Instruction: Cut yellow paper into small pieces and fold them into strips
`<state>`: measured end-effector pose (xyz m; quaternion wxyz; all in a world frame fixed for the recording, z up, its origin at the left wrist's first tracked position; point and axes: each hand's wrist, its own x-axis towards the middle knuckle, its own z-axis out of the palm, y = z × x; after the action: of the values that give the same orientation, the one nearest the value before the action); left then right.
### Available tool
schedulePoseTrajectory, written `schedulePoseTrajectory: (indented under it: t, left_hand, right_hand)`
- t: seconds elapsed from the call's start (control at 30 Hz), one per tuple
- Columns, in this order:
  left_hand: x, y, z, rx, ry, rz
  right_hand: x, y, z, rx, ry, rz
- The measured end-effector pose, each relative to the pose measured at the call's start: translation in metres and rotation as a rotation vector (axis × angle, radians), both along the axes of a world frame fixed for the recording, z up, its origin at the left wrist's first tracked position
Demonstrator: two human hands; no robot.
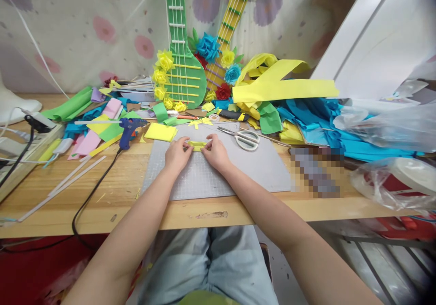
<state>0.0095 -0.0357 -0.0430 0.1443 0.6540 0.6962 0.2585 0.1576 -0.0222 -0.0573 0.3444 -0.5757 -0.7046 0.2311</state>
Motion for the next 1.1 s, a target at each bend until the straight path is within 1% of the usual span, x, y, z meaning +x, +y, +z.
schedulePoseTrajectory:
  t: [0.17,0.3,0.47,0.6,0.67,0.73,0.8,0.97,1.1]
  left_hand:
    - [0.008,-0.002,0.004,0.009,0.088,0.021]
    - [0.011,-0.003,0.006,0.026,0.140,0.020]
    - [0.012,-0.003,0.005,0.057,0.145,0.011]
    - [0.012,-0.003,0.004,0.057,0.158,0.037]
    - [0.012,-0.003,0.003,0.054,0.196,0.004]
    - [0.012,-0.002,0.002,0.076,0.248,-0.056]
    - [0.012,-0.002,0.002,0.106,0.287,-0.086]
    - [0.013,-0.002,0.000,0.123,0.292,-0.116]
    - [0.013,-0.003,-0.001,0.135,0.259,-0.092]
  right_hand:
    - [-0.003,-0.002,-0.001,0.046,-0.043,-0.025]
    - [-0.004,-0.003,-0.002,0.088,-0.088,-0.017]
    - [-0.005,-0.004,-0.001,0.119,-0.151,-0.020]
    - [-0.006,-0.004,0.001,0.131,-0.237,-0.017]
    - [-0.006,-0.005,0.002,0.142,-0.289,-0.002]
    - [-0.007,-0.006,0.004,0.151,-0.340,0.013]
    - [-0.008,-0.007,0.006,0.164,-0.388,0.016]
    - [-0.009,-0.010,0.012,0.196,-0.436,-0.024]
    - [-0.007,-0.011,0.013,0.181,-0.455,-0.049]
